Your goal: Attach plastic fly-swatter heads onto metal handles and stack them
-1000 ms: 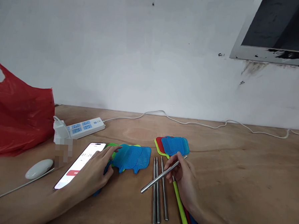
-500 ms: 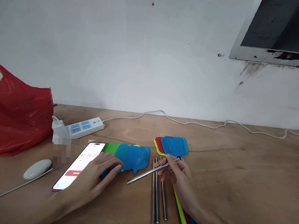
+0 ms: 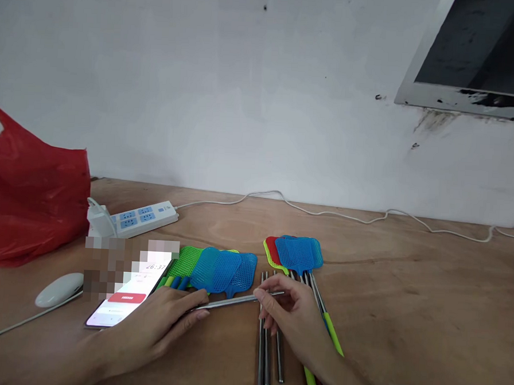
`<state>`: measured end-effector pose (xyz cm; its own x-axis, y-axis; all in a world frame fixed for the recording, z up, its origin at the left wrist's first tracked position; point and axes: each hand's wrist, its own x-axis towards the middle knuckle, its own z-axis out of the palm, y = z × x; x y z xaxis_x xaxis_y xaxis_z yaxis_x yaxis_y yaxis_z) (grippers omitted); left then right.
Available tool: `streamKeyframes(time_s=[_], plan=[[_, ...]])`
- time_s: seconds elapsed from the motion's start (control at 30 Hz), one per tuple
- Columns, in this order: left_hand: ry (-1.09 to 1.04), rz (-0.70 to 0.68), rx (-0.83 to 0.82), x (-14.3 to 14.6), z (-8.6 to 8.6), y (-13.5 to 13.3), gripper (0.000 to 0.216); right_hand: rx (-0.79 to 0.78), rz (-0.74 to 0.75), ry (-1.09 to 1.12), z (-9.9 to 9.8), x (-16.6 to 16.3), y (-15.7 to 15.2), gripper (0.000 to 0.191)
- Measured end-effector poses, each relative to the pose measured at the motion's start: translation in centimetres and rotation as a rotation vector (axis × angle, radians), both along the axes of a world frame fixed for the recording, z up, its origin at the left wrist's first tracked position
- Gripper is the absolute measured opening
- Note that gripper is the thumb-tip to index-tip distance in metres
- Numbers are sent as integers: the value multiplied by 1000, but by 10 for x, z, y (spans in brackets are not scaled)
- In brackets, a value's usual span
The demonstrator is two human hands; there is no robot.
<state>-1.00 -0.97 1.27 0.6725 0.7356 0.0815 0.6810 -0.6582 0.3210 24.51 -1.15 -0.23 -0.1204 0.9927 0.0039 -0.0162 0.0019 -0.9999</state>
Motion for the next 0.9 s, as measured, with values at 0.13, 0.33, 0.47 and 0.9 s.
streamKeyframes(time_s=[0.13, 0.33, 0.47, 0.9], plan=[[33, 1, 12, -1, 6, 4, 35, 68, 117, -282, 3, 11, 7, 30], [58, -18, -17, -4, 14, -1, 28, 472, 220, -702, 23, 14, -2, 29], [64, -56, -74, -1, 10, -12, 31, 630, 277, -740, 18, 13, -6, 31], [-78, -99, -440, -3, 32, -22, 46, 786, 464, -828, 20, 24, 0, 32]])
